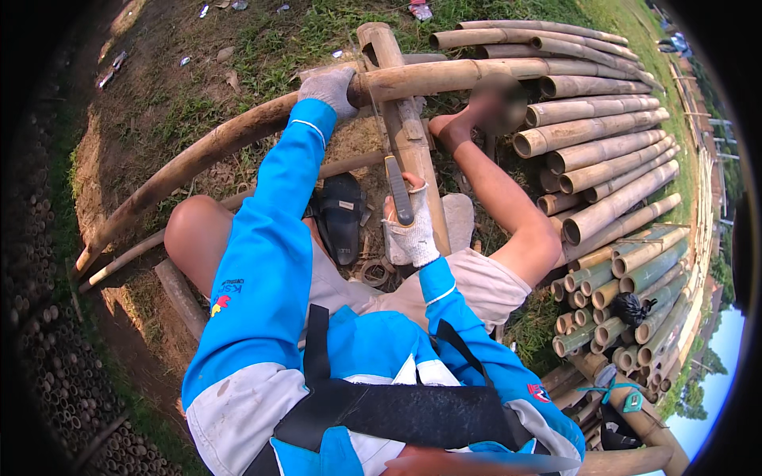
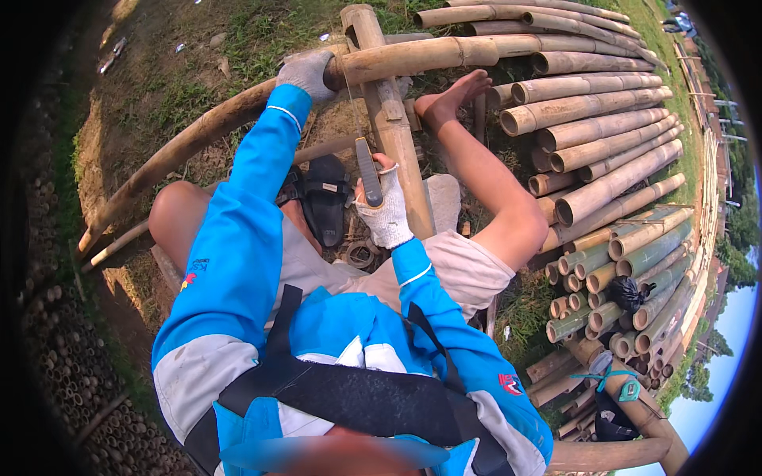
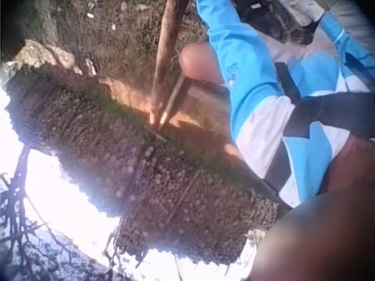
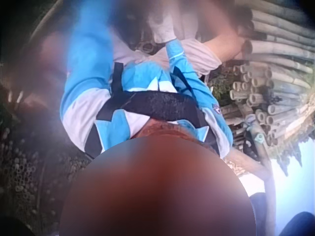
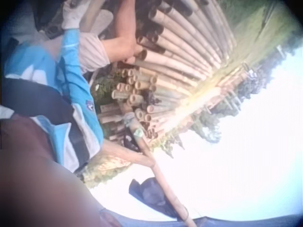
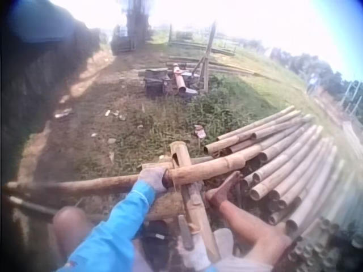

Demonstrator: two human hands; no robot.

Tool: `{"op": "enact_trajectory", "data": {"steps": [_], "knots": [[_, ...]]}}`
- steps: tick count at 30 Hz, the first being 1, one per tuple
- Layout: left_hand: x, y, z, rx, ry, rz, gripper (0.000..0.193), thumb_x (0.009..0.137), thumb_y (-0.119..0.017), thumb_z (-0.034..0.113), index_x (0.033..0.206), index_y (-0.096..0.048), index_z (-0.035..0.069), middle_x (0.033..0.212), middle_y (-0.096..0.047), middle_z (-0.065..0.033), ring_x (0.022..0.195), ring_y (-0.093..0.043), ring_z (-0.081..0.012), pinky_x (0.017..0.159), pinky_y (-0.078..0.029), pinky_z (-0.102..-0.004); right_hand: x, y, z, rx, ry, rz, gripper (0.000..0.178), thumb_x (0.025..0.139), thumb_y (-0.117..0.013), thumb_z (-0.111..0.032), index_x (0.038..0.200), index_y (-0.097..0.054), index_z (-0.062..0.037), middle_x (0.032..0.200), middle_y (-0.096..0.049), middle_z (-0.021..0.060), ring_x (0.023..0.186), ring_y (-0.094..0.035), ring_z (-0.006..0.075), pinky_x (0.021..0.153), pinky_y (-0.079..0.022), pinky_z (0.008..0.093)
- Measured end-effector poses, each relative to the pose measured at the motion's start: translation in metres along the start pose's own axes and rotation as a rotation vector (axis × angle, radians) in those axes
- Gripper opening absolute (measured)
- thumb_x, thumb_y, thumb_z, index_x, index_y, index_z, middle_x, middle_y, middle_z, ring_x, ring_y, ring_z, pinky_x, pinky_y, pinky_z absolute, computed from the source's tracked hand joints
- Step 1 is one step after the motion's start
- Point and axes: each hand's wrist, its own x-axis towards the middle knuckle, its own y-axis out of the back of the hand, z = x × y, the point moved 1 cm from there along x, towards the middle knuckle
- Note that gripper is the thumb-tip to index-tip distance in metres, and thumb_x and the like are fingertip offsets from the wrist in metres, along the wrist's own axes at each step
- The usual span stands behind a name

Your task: The person uses a hand saw to cut long bamboo poles into shorter sections. They position each pole on a wooden support, saw through it, and then move the cut pieces aside.

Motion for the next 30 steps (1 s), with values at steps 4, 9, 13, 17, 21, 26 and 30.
{"op": "enact_trajectory", "data": {"steps": [4,9,13,17,21,26,30], "knots": [[-0.003,0.001,0.008,0.009,0.043,-0.008,0.067,0.077,-0.088,0.044,0.137,-0.069,0.019,0.131,-0.078,-0.0167,0.122,-0.075,-0.0387,0.103,-0.061,-0.0532,0.015,-0.009,0.01,0.075,-0.042,0.042,0.05,0.1,-0.07,-0.001,0.147,-0.052,-0.0039,0.125,-0.06,0.0145,0.109,-0.063,0.0254,0.098,-0.053,0.0382],[0.01,0.013,0.033,-0.002,-0.025,0.083,0.071,0.076,-0.089,0.047,0.137,-0.069,0.015,0.129,-0.077,-0.0166,0.12,-0.076,-0.0375,0.101,-0.062,-0.0524,0.019,0.023,0.004,0.074,0.018,0.023,0.047,0.101,-0.069,0.0,0.146,-0.052,-0.0026,0.128,-0.059,0.0152,0.114,-0.062,0.0248,0.101,-0.053,0.0375],[0.049,0.043,0.042,0.034,-0.071,0.268,0.077,0.075,-0.091,0.048,0.141,-0.068,0.015,0.13,-0.077,-0.0155,0.12,-0.075,-0.0368,0.101,-0.063,-0.0511,0.074,0.048,0.014,0.241,0.158,-0.008,0.058,0.098,-0.07,0.006,0.152,-0.05,-0.0038,0.121,-0.06,0.0097,0.1,-0.064,0.0144,0.088,-0.058,0.0275],[0.09,0.042,0.042,0.085,0.01,0.172,0.081,0.073,-0.092,0.049,0.143,-0.067,0.019,0.134,-0.077,-0.0148,0.122,-0.076,-0.0368,0.104,-0.063,-0.0502,0.118,0.055,0.035,0.213,0.152,-0.064,0.06,0.1,-0.068,0.006,0.155,-0.048,-0.0071,0.121,-0.06,0.0079,0.098,-0.064,0.0124,0.086,-0.058,0.0245],[0.098,0.017,0.042,0.1,-0.012,0.123,0.085,0.072,-0.093,0.055,0.145,-0.066,0.019,0.137,-0.076,-0.0153,0.123,-0.075,-0.0365,0.105,-0.063,-0.0503,0.125,0.052,0.06,0.461,-0.064,-0.113,0.055,0.1,-0.067,0.007,0.15,-0.048,-0.0047,0.122,-0.056,0.0061,0.102,-0.058,0.0148,0.095,-0.055,0.0303],[0.104,0.023,0.037,0.042,0.026,0.028,0.084,0.07,-0.094,0.054,0.14,-0.068,0.015,0.128,-0.079,-0.0179,0.116,-0.077,-0.0395,0.1,-0.063,-0.0525,0.101,0.057,0.058,0.391,-0.108,-0.132,0.055,0.1,-0.069,0.003,0.151,-0.048,-0.0053,0.121,-0.057,0.0067,0.099,-0.058,0.0114,0.09,-0.055,0.0293],[0.115,0.029,0.031,0.039,0.025,-0.055,0.084,0.069,-0.093,0.055,0.141,-0.069,0.018,0.125,-0.08,-0.0182,0.115,-0.077,-0.0403,0.099,-0.063,-0.0532,0.03,0.091,0.02,0.221,-0.137,-0.077,0.051,0.101,-0.067,0.001,0.149,-0.049,-0.0033,0.118,-0.059,0.009,0.1,-0.059,0.0158,0.094,-0.053,0.0325]]}}
